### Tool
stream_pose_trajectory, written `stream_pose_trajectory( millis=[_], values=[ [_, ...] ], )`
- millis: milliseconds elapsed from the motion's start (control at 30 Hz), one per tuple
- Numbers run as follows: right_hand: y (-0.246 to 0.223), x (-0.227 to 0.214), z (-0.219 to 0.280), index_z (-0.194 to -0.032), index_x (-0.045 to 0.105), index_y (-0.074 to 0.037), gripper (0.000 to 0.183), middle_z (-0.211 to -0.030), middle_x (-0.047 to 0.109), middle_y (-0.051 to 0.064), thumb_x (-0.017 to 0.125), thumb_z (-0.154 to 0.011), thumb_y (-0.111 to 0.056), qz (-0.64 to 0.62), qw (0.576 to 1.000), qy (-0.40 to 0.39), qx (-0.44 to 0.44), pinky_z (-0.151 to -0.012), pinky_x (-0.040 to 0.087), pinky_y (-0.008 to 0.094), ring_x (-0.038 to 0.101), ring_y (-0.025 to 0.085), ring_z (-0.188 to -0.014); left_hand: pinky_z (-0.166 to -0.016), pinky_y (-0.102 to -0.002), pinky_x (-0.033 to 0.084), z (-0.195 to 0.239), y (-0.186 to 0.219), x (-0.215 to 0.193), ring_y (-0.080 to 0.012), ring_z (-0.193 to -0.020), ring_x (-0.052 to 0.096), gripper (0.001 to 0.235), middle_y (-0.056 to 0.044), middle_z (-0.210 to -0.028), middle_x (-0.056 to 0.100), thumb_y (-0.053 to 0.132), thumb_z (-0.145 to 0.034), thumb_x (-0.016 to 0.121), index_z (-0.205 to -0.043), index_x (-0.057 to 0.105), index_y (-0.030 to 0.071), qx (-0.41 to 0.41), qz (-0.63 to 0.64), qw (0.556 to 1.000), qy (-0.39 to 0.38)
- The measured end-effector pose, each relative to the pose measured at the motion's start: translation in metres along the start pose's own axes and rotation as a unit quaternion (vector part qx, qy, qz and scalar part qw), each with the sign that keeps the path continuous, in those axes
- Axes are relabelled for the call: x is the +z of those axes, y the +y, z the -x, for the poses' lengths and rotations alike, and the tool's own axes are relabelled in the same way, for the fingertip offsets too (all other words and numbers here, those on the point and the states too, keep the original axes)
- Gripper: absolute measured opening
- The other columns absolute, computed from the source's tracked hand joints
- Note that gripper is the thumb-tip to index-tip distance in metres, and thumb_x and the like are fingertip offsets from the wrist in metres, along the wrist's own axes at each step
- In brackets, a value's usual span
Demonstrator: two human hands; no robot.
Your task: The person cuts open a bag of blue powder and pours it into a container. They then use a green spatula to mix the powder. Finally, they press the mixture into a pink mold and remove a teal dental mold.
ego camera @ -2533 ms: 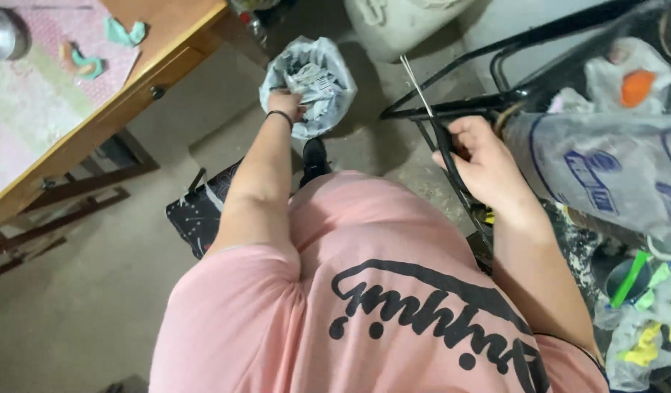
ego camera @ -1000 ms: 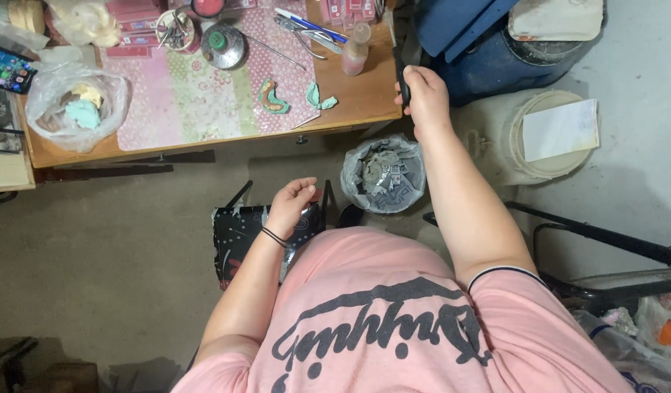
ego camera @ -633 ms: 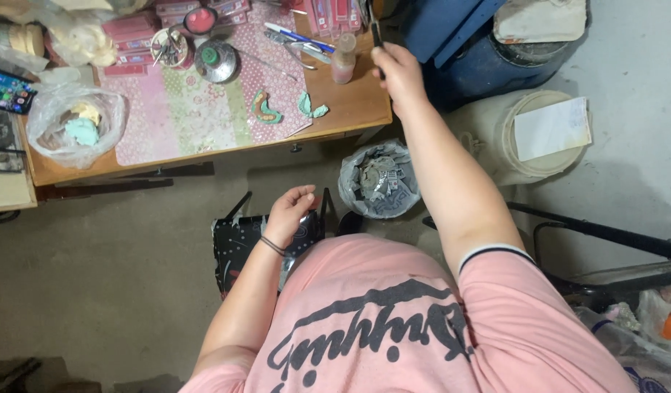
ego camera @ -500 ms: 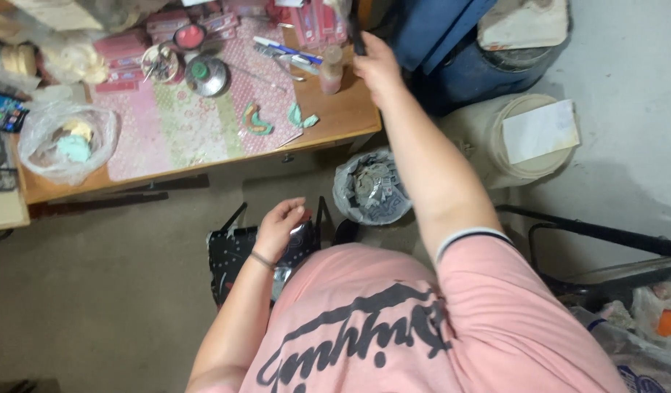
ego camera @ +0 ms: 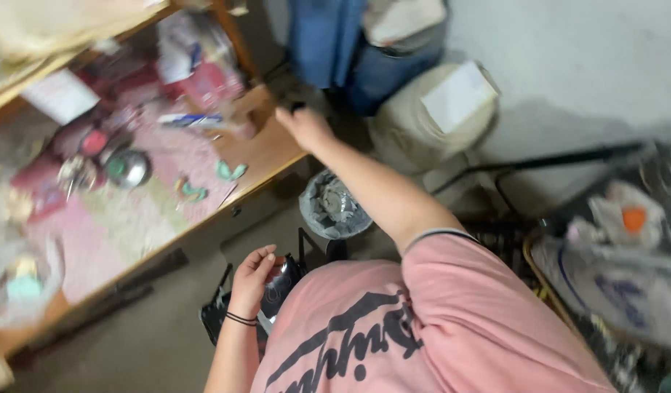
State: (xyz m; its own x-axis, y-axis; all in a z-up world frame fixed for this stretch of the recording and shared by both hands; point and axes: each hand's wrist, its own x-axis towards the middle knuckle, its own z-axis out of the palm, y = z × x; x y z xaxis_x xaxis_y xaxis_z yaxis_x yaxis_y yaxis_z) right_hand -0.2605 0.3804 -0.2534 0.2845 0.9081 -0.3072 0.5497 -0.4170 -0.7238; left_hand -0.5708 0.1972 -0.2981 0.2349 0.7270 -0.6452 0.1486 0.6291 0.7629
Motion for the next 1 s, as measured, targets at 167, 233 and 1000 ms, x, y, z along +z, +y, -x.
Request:
stream_pose_trajectory(
  millis=[167,233,1000],
  values=[
    [0.121,-0.057,0.145,-0.089,0.073,0.001,0.055,-0.095,0.077,0.021,0.052,-0.106,-0.046,-0.081,0.996,0.016,0.021,-0.093,0.056,0.048,0.072,0.041,-0.105,-0.064,-0.019,0.048,-0.042,0.054,0.059,-0.0100,-0.074,0.066,0.031,-0.010,-0.097,0.080,0.015,-0.103,0.061,-0.132,0.068,0.003,0.057,-0.129,0.979,-0.150],
    [0.172,-0.080,0.216,-0.125,0.064,-0.007,0.027,-0.125,0.072,0.013,0.043,-0.112,-0.020,-0.073,0.997,0.024,0.028,-0.102,0.055,0.045,0.066,0.034,-0.123,-0.065,-0.019,0.046,-0.048,0.083,0.104,-0.0083,-0.075,0.065,0.028,-0.009,-0.097,0.080,0.015,-0.103,0.061,-0.128,0.069,0.003,0.083,-0.166,0.960,-0.211],
    [0.319,-0.150,0.703,-0.063,0.054,-0.012,0.064,-0.061,0.054,0.001,0.036,-0.111,-0.049,-0.033,0.796,0.577,0.181,-0.057,0.038,0.036,0.052,0.017,-0.056,-0.081,-0.051,0.040,0.232,0.134,0.643,-0.0325,-0.089,0.060,0.058,-0.005,-0.095,0.069,0.065,-0.101,0.052,-0.109,0.077,0.014,0.737,-0.393,0.340,-0.432]
  ],
)
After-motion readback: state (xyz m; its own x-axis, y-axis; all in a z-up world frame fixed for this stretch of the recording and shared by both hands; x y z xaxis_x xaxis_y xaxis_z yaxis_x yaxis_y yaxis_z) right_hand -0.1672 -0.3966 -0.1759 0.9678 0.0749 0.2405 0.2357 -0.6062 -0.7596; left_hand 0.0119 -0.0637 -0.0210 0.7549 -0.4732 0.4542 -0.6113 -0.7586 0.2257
